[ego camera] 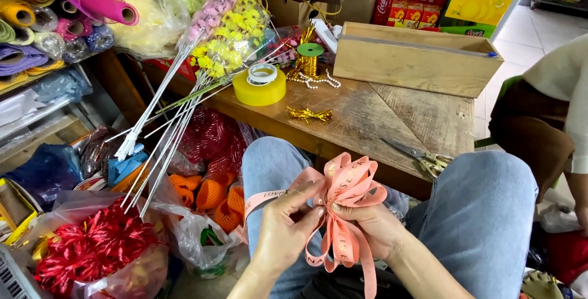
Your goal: The person is meticulously folding and looping a pink ribbon to create a decorative bow.
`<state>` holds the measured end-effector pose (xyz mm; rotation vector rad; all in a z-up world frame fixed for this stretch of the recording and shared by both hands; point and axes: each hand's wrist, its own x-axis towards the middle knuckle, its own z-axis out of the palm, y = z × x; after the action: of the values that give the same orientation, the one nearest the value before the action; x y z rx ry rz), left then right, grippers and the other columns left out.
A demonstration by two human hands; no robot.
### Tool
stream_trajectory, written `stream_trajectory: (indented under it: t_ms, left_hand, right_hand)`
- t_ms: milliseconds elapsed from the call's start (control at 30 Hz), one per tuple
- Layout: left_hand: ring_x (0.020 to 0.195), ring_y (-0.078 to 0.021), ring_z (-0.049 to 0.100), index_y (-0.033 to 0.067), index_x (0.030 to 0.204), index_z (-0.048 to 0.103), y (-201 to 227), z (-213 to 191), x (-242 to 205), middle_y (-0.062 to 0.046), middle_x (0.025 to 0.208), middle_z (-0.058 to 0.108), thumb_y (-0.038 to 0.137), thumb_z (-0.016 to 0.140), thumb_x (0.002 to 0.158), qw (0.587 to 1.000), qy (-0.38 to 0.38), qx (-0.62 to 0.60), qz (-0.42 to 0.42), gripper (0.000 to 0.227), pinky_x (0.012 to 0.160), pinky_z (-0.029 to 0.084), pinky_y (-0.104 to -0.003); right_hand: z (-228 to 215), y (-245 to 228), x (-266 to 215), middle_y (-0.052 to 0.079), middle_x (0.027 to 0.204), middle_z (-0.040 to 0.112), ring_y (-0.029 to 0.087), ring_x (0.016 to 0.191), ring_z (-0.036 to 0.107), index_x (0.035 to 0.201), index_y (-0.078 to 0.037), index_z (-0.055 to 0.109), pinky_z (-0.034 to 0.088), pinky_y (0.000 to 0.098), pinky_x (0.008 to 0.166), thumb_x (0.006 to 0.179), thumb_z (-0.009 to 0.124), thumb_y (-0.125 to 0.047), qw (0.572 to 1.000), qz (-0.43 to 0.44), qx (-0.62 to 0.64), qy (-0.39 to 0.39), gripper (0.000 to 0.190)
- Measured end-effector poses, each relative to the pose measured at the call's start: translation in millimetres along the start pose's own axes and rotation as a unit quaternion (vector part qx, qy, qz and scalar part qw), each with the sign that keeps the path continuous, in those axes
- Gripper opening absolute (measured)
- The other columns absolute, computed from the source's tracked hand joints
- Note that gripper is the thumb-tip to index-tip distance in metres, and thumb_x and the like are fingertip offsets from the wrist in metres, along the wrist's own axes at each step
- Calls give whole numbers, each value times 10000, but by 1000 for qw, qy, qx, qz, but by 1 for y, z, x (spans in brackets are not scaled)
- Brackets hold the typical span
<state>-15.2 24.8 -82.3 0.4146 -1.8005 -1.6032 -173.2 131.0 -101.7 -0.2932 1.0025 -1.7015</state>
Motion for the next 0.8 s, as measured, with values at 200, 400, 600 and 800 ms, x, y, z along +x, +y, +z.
stream_trajectory:
  t_ms: [200, 400, 600, 800]
  left_hand:
    - [645, 15, 576, 125, 1336, 753, 1, -2, 0, 13, 1328, 788, -85, 691, 857, 999, -23, 24, -10, 526, 652, 555, -157]
    - [788, 15, 622, 106, 1443, 660, -3, -5, 0, -11, 1375, 750, -107, 608, 922, 995, -77, -56, -26, 565, 764, 587, -177]
    - [1314, -138, 651, 80, 1444, 621, -5, -7, 3, -100, 1550, 604, -89, 577, 925, 993, -106, -40, -11, 548, 1054, 547, -243]
    - [1585, -220, 310, 15, 1451, 588, -7, -8, 4, -149, 1579, 543, -96, 562, 949, 983, -160, -65, 54, 515, 1225, 383, -346]
  right_hand:
    - [-2, 2, 1, 203, 1007, 730, 313, 912, 709, 1121, 24, 666, 596, 469, 846, 852, 729, 107, 999, -28, -35, 23, 289]
    - [-6, 4, 2, 204, 989, 741, 325, 913, 722, 1076, 27, 675, 601, 471, 846, 847, 743, 90, 999, -10, -21, 28, 247]
    - [-8, -1, 3, 160, 951, 752, 286, 865, 731, 1006, 9, 695, 600, 427, 818, 883, 755, -6, 998, 21, -54, -26, 138]
    - [-23, 0, 9, 205, 1003, 778, 335, 938, 753, 1046, 25, 714, 606, 456, 897, 827, 790, -8, 995, 72, -19, -72, 235]
